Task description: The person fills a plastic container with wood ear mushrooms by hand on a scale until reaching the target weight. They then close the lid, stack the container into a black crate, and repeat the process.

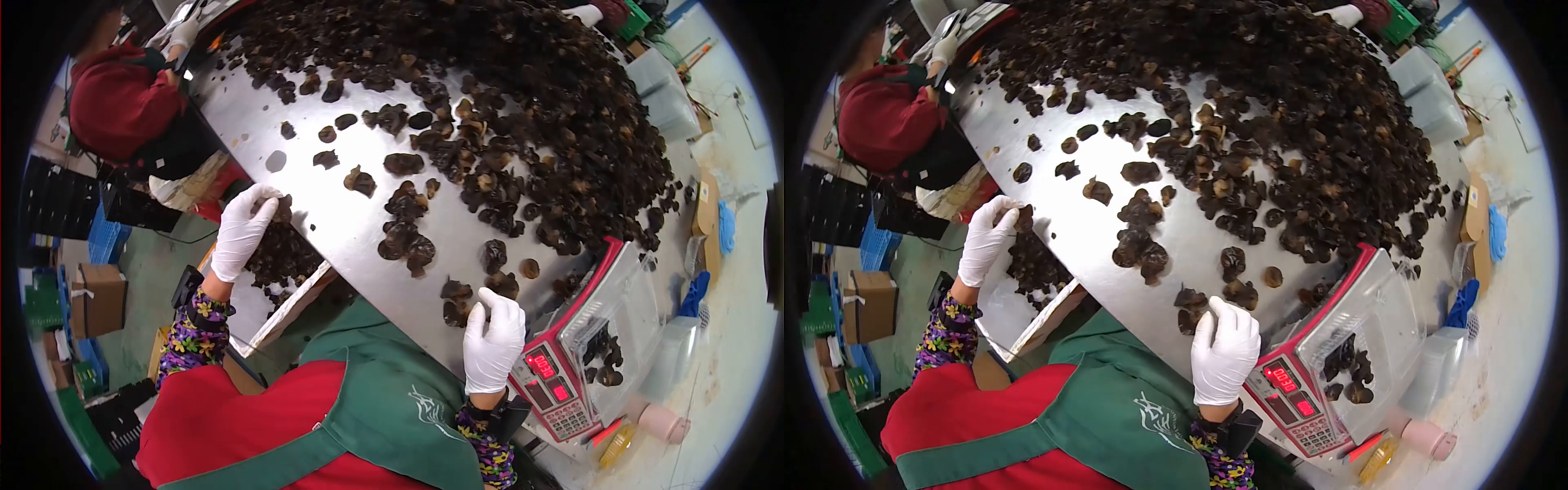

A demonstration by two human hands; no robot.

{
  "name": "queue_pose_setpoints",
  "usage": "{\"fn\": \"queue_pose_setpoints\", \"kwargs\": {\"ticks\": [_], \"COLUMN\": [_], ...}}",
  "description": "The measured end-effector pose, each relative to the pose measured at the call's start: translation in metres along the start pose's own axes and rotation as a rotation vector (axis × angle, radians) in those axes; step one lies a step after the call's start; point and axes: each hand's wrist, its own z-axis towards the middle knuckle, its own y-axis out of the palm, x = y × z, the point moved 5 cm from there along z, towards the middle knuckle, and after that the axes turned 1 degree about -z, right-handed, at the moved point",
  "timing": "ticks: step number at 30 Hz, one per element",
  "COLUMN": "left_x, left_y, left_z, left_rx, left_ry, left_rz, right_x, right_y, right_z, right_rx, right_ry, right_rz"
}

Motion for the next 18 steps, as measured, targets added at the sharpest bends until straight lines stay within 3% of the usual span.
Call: {"fn": "queue_pose_setpoints", "kwargs": {"ticks": [3,5,9,13,15,16,18], "left_x": [-0.011,0.002,0.036,0.076,0.077,0.08,0.08], "left_y": [-0.013,0.003,0.088,0.164,0.183,0.183,0.169], "left_z": [-0.006,-0.011,-0.028,-0.064,-0.079,-0.078,-0.06], "left_rx": [0.065,0.03,-0.315,-0.648,-0.719,-0.739,-0.526], "left_ry": [0.046,-0.073,-0.079,0.063,0.04,0.076,0.233], "left_rz": [0.124,-0.166,-0.407,-0.361,-0.478,-0.448,-0.404], "right_x": [-0.002,-0.01,-0.027,-0.038,-0.034,-0.028,-0.019], "right_y": [0.003,0.0,0.0,0.014,0.01,0.006,-0.006], "right_z": [-0.001,0.0,-0.006,-0.015,-0.016,-0.017,-0.015], "right_rx": [0.0,-0.004,-0.028,-0.22,-0.145,-0.108,-0.019], "right_ry": [-0.045,-0.065,-0.123,0.098,0.096,0.064,0.056], "right_rz": [0.016,0.013,0.302,0.655,0.558,0.523,0.439]}}
